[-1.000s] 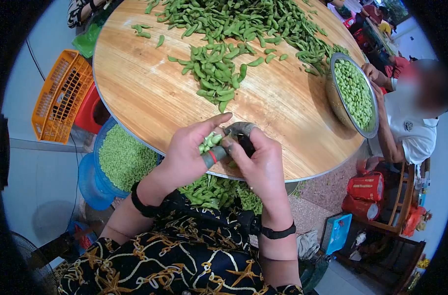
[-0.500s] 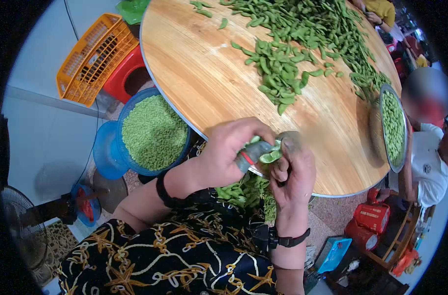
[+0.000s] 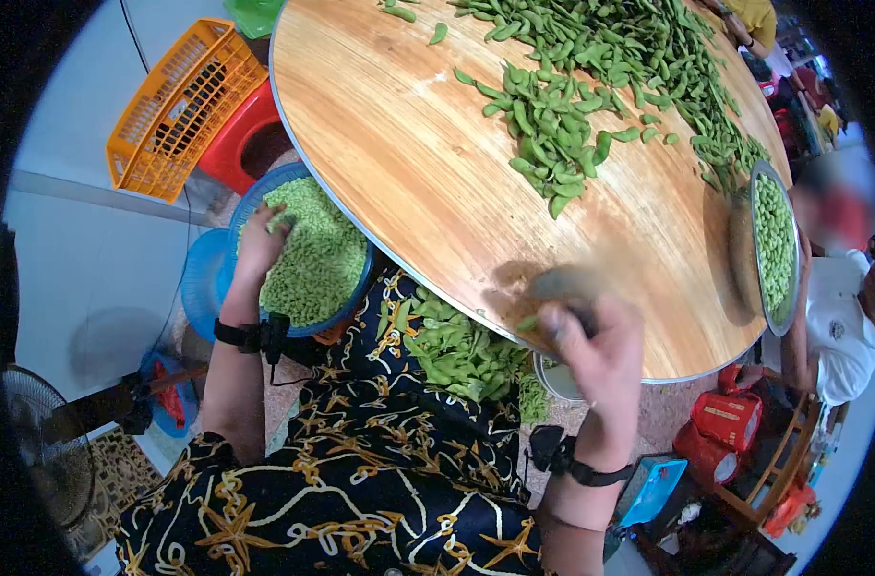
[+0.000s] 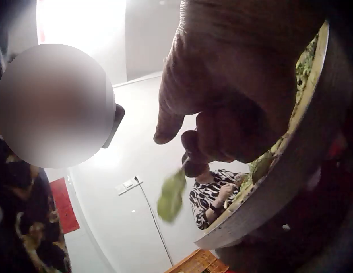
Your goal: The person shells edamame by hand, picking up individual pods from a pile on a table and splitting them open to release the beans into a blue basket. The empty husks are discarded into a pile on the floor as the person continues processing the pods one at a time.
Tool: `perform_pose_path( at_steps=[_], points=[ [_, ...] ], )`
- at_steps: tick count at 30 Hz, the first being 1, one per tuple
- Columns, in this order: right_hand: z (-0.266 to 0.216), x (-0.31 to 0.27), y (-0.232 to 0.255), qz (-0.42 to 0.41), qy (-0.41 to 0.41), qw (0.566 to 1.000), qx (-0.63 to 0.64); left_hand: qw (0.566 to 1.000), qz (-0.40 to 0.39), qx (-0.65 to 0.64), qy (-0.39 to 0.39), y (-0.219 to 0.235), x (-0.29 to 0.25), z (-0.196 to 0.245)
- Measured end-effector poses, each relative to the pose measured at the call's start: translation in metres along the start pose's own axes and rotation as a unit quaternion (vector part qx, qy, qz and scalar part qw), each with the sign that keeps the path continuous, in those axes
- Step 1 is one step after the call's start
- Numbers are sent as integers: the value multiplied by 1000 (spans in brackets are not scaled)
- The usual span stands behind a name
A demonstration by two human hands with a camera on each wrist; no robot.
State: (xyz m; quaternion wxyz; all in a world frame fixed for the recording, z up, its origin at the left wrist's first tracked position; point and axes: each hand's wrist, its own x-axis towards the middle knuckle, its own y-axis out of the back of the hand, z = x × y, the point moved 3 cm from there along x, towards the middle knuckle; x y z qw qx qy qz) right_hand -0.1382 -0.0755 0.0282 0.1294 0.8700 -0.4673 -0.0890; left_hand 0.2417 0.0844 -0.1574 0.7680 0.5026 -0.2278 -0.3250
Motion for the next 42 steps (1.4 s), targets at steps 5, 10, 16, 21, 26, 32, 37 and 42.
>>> perform_pose_path(
  at_steps=[5,10,16,21,26,32,37,42],
  points=[
    [-20,51,27,77,17,956,-283,931,196,-301,-72,74,1,105],
    [3,86,19,12,105,891,-442,913,36,-285,-289,96,-31,229],
    [4,70,29,4,106,890,-443,830,-232,-436,-259,53,-58,298],
    [16,37,36,-6,8,1000,-13,692,-349,-626,-83,33,-64,320],
    [3,12,32,-50,-132,978,152,619,-341,-706,-38,24,-69,325],
    [15,0,27,-115,-137,921,345,626,-301,-719,-23,25,-71,331],
    [20,4,28,-121,-127,906,384,658,-302,-685,-76,25,-72,338],
    [29,3,27,-123,-148,865,463,488,-422,-764,-14,18,-70,341]
  ],
)
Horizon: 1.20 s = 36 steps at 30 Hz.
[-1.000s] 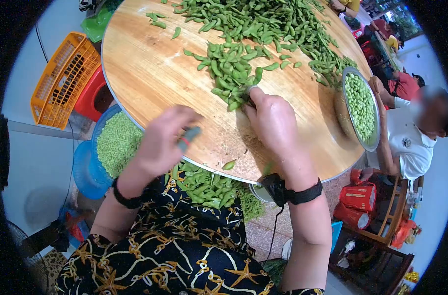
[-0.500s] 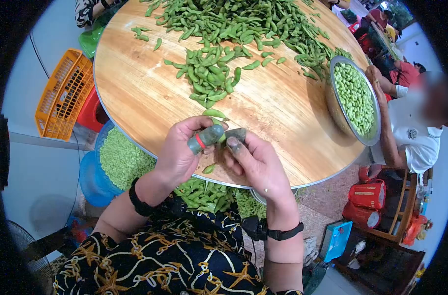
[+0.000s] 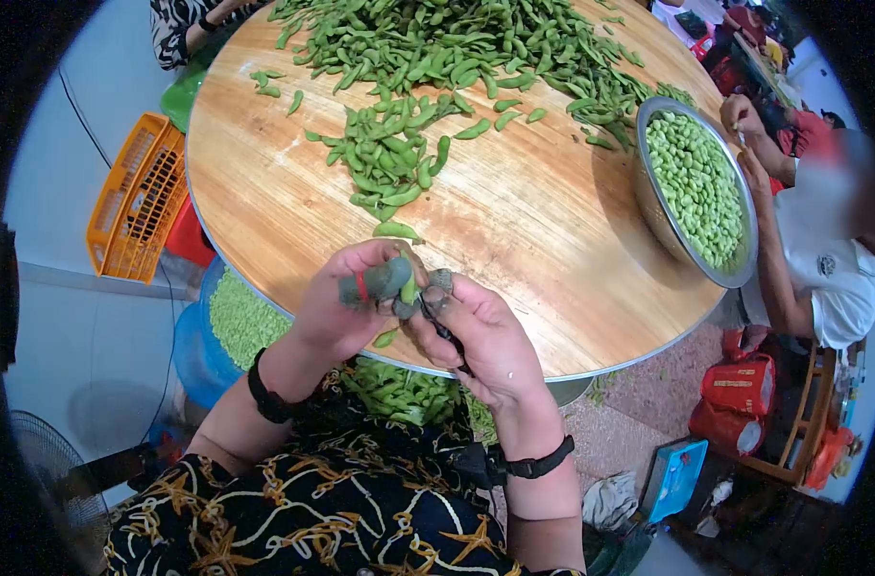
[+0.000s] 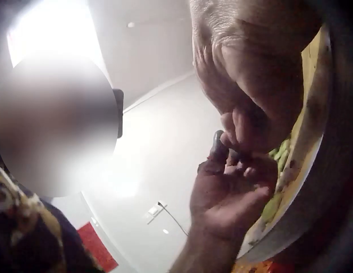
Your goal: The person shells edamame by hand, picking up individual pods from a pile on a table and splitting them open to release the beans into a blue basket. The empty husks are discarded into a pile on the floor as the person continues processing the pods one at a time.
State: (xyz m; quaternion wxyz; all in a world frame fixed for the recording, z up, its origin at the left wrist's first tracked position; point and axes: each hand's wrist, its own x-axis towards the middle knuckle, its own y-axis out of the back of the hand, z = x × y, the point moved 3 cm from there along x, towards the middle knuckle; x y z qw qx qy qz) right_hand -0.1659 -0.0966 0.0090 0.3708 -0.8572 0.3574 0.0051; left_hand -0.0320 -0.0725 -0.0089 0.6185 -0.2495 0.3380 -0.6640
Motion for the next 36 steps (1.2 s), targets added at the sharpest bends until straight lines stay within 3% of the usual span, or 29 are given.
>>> perform_pose_path(
  at_steps=[2,4,5,7,11,13,15,17,18,20,21,22,24,26,28,29,30,31,32,34,35,36],
  points=[
    [5,2,5,-1,-18,1000,24,1000,-9,-12,9,0,0,1],
    [7,4,11,27,36,994,-103,971,23,236,-41,1,-2,5],
    [9,5,12,27,34,994,-102,971,25,235,-39,-1,-3,7],
    [0,7,12,92,156,931,-316,927,28,372,-37,-7,-3,14],
    [-8,8,16,118,83,944,-298,945,42,323,6,5,-1,13],
    [-6,10,13,114,95,943,-298,989,24,146,28,7,-1,10],
    [-9,10,9,110,110,941,-300,993,46,92,52,4,-4,13],
    [-11,7,7,108,13,950,-294,994,65,39,78,3,-6,15],
    [-12,7,4,108,13,949,-295,990,70,95,75,4,-8,16],
    [-23,6,1,194,143,888,-393,983,72,151,72,-1,-10,18],
    [-21,6,2,181,145,889,-395,935,68,347,1,-9,-11,23],
    [-19,6,1,184,147,887,-396,845,60,527,-70,-16,-14,27],
    [-14,7,-5,120,161,910,-364,834,47,545,-68,-14,-17,26],
    [-13,6,-4,135,170,896,-388,824,34,561,-67,-12,-19,29],
    [-8,3,0,111,71,975,-179,713,-68,670,-194,-18,-23,36],
    [-5,4,-3,115,73,974,-180,714,-72,668,-195,-15,-24,38],
    [2,6,-9,70,47,996,-17,705,-89,659,-247,-14,-26,41],
    [7,7,-15,22,22,989,146,693,-107,648,-299,-14,-28,42],
    [11,10,-15,26,28,989,144,693,-112,645,-302,-12,-27,43],
    [18,17,-14,27,47,979,199,766,-88,570,-285,-5,-24,44],
    [17,18,-16,43,59,983,166,765,-91,569,-287,-4,-25,42],
    [15,19,-19,43,63,983,164,859,-78,456,-220,0,-25,38]
  ],
)
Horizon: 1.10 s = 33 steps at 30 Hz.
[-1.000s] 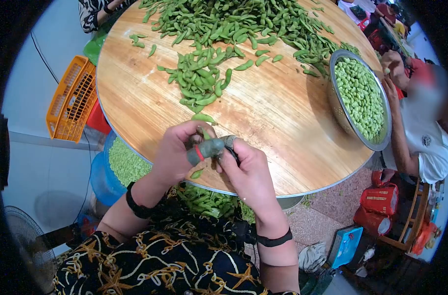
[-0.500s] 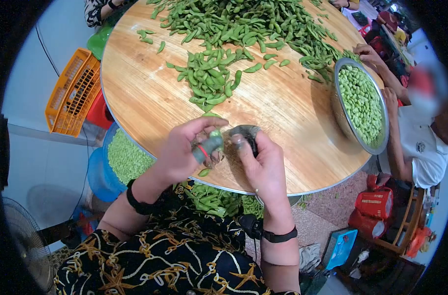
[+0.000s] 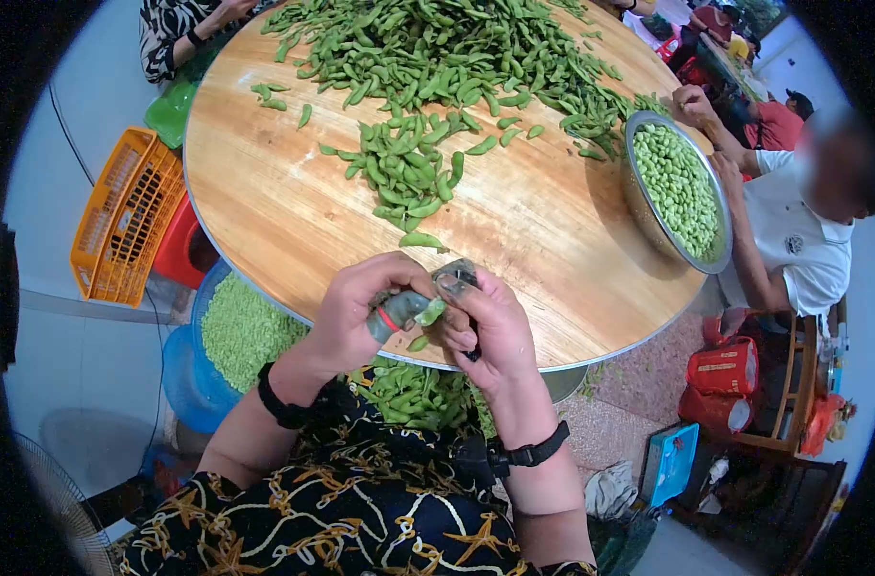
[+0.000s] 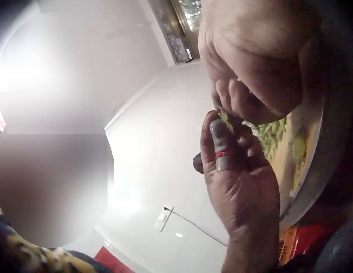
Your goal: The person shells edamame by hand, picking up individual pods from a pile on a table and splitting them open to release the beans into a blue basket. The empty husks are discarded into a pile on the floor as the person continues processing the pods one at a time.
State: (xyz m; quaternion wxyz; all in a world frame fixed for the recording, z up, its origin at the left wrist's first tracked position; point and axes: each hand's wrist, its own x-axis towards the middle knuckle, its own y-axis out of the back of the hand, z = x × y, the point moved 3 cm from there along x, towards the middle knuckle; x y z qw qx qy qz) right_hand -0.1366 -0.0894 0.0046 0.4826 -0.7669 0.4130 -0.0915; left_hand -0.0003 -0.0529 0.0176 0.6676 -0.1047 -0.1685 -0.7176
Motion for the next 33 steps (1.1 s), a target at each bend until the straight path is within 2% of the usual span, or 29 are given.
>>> perform_pose_path(
  at_steps=[1,2,3,4,5,6,8,9,10,11,12,14,16,17,19,23,25,26,28,29,31,33],
  points=[
    [-2,0,-2,34,17,996,-83,987,11,-141,77,-1,-2,-7],
    [-4,-1,-4,68,32,983,-166,987,8,-144,75,1,-3,-11],
    [-4,-1,-8,71,36,983,-167,948,4,-293,123,3,-4,-18],
    [-5,1,-13,83,46,974,-203,885,-1,-435,169,2,-4,-22],
    [-6,2,-16,96,55,965,-239,862,10,-474,181,3,-5,-21],
    [-8,3,-15,98,58,964,-240,861,6,-476,180,3,-6,-22],
    [-16,5,-14,4,-16,944,-331,888,63,-402,215,8,-7,-28],
    [-22,2,-13,-93,-94,903,-408,889,57,-402,214,6,-6,-28],
    [-30,8,-11,-90,-90,903,-409,906,90,-358,209,5,-5,-28],
    [-42,17,-13,-134,45,809,-570,919,126,-313,204,6,-5,-29],
    [-52,25,-19,-171,176,671,-699,918,124,-315,205,6,-5,-31],
    [-79,54,-31,33,230,496,-836,932,83,-281,213,4,-5,-34],
    [-91,83,-35,30,240,401,-884,931,74,-286,216,5,-4,-30],
    [-94,93,-31,31,242,402,-883,924,79,-304,219,6,-4,-29],
    [-89,106,-26,-3,187,317,-930,918,82,-319,222,9,-5,-28],
    [-87,80,-14,-32,174,345,-922,940,91,-254,210,5,-3,-31],
    [-87,59,-5,11,220,433,-874,948,91,-229,202,4,-3,-32],
    [-82,51,-3,16,221,435,-872,950,95,-228,191,3,-2,-32],
    [-77,33,-2,64,189,669,-716,953,97,-224,180,1,1,-28],
    [-68,24,-1,97,83,782,-610,954,89,-206,197,1,3,-22],
    [-50,12,-6,78,79,824,-555,956,79,-184,217,-3,4,-19],
    [-38,1,-13,74,58,858,-505,932,75,-307,178,-12,6,-16]
  ],
)
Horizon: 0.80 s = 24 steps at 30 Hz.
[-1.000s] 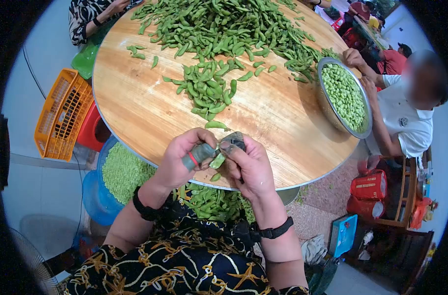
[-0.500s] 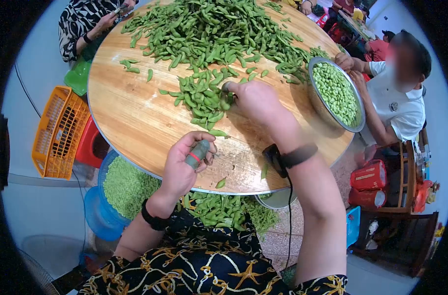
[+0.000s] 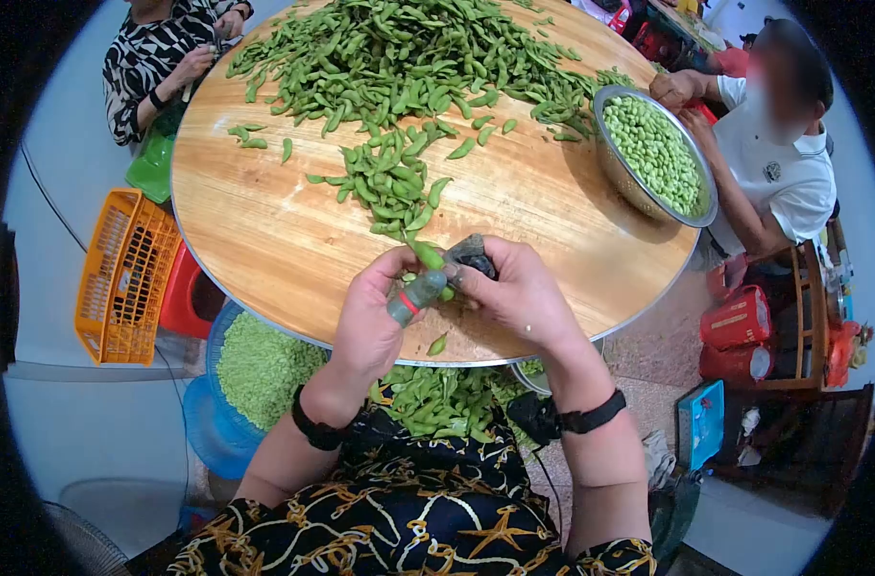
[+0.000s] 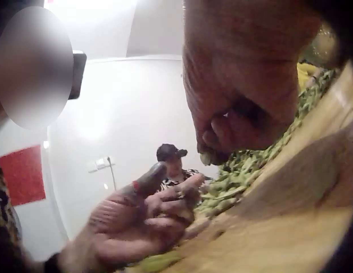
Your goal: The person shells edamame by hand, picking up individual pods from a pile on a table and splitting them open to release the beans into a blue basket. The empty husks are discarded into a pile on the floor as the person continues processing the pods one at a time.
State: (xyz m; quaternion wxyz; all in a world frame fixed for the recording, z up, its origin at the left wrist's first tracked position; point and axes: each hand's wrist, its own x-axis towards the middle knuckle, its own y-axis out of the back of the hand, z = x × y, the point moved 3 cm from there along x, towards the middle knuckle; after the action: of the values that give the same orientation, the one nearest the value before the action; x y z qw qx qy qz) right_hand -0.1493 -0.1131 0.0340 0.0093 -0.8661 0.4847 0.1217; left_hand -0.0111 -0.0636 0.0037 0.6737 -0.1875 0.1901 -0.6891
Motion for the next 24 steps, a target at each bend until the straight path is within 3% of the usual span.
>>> perform_pose_path(
  at_steps=[1,3,6,9,15,16,18,21,23,24],
  points=[
    [0,-4,-3,0,0,1000,5,1000,1,4,3,3,-1,-4],
    [2,-11,-9,-11,-25,999,39,989,53,-140,12,14,-2,-15],
    [6,-25,-16,-42,-53,992,105,985,21,-171,3,16,-5,-13],
    [16,-28,-19,-111,-21,979,167,987,52,-147,-26,7,-7,-10],
    [25,-27,-25,-59,-41,977,202,996,69,-48,-28,2,-10,-14],
    [24,-28,-25,-35,-18,987,157,996,68,-46,-26,1,-10,-11],
    [25,-28,-23,-10,5,994,113,997,-2,-75,22,-4,-8,-4],
    [32,-28,-23,-17,-22,992,127,984,-38,-155,83,5,-7,-7],
    [35,-27,-27,-74,-18,962,264,980,-44,-170,98,8,-8,-7],
    [34,-27,-27,-73,-18,961,265,975,-50,-186,113,8,-8,-7]
  ],
)
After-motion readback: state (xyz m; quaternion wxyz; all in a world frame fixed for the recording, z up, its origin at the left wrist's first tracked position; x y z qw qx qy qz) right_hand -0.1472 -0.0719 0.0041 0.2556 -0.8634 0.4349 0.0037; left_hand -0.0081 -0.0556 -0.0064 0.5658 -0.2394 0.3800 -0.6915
